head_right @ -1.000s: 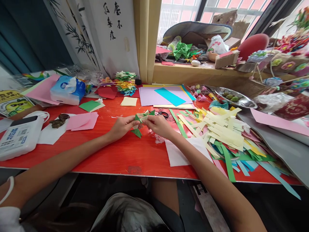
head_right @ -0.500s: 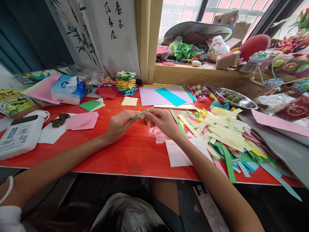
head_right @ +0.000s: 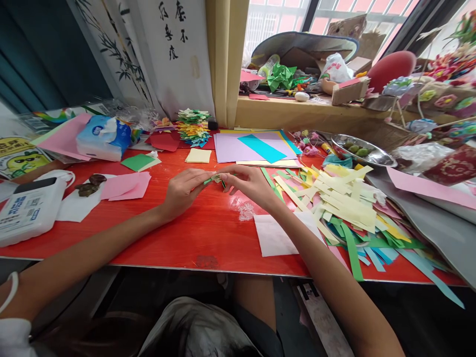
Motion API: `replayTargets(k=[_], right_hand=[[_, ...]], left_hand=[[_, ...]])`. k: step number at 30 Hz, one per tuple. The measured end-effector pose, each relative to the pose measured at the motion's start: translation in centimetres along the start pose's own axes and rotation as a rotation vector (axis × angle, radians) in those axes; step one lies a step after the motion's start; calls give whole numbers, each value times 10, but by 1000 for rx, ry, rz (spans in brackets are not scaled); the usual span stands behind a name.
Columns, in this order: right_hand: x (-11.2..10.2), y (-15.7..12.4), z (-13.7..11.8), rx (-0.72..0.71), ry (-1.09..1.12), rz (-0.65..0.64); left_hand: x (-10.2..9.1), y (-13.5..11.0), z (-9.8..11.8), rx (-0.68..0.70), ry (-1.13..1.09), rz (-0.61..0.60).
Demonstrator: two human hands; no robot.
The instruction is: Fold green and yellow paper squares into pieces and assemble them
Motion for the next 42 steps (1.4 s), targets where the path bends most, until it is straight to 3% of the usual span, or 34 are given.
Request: replayTargets(k=[13,21,27,35,42], right_hand=[[8,4,13,80,107,-118],[13,4,20,-45,-377,-70],[13,4,21,-32,-173,-92],[13,3,14,-199,-613,65],[9,5,24,-226,-699,65]], left_hand=[[1,1,-1,40,160,-67],[2,-1,-3,77,290,-69],[2,-1,-4,75,288,-53],[8,-3,-3,-23,116,-132],[11,2,-3,-266,-253,-238]])
Point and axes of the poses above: each hand's wrist, its own y-axis towards the middle knuckle, its own x-axis out of the palm, z = x × y, the point moved 4 cm from there along y, towards the middle knuckle, and after that the axes turned 3 degrees about -y, right-handed, at the moved point
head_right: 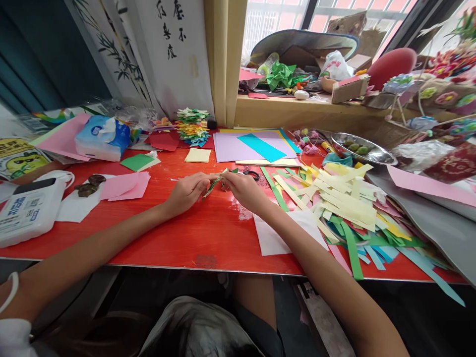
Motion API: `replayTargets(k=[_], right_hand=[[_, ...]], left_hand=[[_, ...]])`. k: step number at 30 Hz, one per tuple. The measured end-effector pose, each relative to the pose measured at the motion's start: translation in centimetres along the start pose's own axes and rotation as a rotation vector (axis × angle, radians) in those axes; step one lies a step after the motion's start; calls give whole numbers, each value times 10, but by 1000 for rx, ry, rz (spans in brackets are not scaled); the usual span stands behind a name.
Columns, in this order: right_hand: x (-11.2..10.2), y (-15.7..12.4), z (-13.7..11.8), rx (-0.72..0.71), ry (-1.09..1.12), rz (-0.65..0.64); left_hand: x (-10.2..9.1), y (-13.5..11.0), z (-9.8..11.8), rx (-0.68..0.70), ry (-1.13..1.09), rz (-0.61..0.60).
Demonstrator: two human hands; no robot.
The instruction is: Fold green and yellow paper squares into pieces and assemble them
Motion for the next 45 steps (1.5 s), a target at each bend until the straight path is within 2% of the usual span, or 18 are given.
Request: replayTargets(k=[4,11,19,30,41,45], right_hand=[[2,-2,5,-57,-147,-16],[8,-7,8,-111,-297,-100],[10,-7,8,-164,-316,-91],[8,-7,6,-216,-334,-74],[8,-8,6,-248,-400,-106],[9,-9,8,-259,-408,-108]], left_hand=[[2,-1,-4,-12,-34,-13],[4,-6,0,269,264,21],[2,-5,7,344,415,62],[0,-6,9,396,515,115],[3,-5,2,334,403,21],[4,-5,4,351,422,30]])
Point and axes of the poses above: each hand's wrist, its own y-axis towards the middle knuckle, its own x-axis out of the palm, z = x × y, the point moved 4 cm from there along y, towards the middle knuckle, and after that the axes turned 3 degrees about -y, right-handed, at the moved point
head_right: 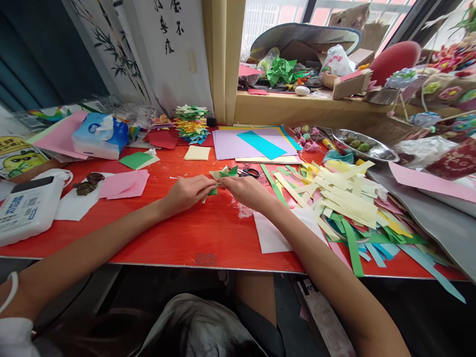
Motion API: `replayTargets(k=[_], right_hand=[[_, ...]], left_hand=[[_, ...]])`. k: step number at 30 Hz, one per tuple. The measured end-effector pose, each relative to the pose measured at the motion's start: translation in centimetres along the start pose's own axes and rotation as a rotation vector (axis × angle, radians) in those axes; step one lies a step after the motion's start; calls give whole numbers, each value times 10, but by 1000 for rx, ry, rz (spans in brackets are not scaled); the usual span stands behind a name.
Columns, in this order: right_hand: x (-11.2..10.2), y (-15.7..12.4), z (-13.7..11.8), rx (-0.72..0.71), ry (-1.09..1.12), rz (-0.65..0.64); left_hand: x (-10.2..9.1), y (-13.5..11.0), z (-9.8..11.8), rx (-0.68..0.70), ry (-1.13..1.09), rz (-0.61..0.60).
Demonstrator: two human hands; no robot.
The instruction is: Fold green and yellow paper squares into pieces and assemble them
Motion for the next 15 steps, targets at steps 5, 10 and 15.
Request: replayTargets(k=[5,10,15], right_hand=[[-2,-1,1,1,23,-5],[-3,-1,1,7,78,-17],[-3,0,1,0,119,-39]], left_hand=[[0,1,1,6,29,14],[1,1,0,14,-24,-5],[2,-2,-1,36,-48,-14]])
Point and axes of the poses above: each hand's wrist, its own y-axis towards the middle knuckle, its own x-axis out of the palm, z = x × y, the point moved 4 cm from there along y, towards the middle knuckle, and after that the axes turned 3 degrees about -y, right-handed, at the moved point
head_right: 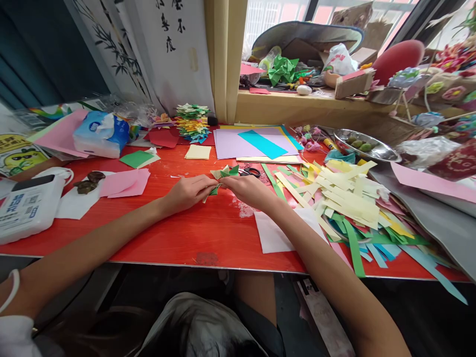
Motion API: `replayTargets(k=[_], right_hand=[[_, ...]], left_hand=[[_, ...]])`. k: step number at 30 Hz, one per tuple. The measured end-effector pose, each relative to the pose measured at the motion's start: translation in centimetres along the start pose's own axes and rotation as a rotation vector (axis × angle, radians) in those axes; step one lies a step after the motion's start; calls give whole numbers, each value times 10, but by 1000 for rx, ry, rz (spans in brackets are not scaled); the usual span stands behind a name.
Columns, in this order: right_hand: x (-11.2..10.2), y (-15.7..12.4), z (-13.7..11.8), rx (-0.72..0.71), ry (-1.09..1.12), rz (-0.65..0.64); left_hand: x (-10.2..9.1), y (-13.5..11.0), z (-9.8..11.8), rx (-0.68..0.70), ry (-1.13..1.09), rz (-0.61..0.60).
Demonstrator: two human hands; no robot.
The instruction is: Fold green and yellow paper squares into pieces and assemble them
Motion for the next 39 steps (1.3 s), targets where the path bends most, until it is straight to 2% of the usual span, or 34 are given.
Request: replayTargets(k=[13,17,29,39], right_hand=[[-10,-1,-4,-105,-20,11],[-11,1,-5,-59,-3,47],[-14,5,-9,39,230,90],[-14,8,-6,221,467,161]], left_hand=[[2,0,0,-45,24,-32],[3,0,-1,-61,9,-31],[4,-2,-1,-24,21,-18],[4,-1,-6,-133,-79,-37]])
Point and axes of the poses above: each hand's wrist, its own y-axis towards the middle knuckle, its own x-axis out of the palm, z = x × y, the point moved 4 cm from there along y, towards the middle knuckle, and after that the axes turned 3 degrees about -y, right-handed, at the moved point
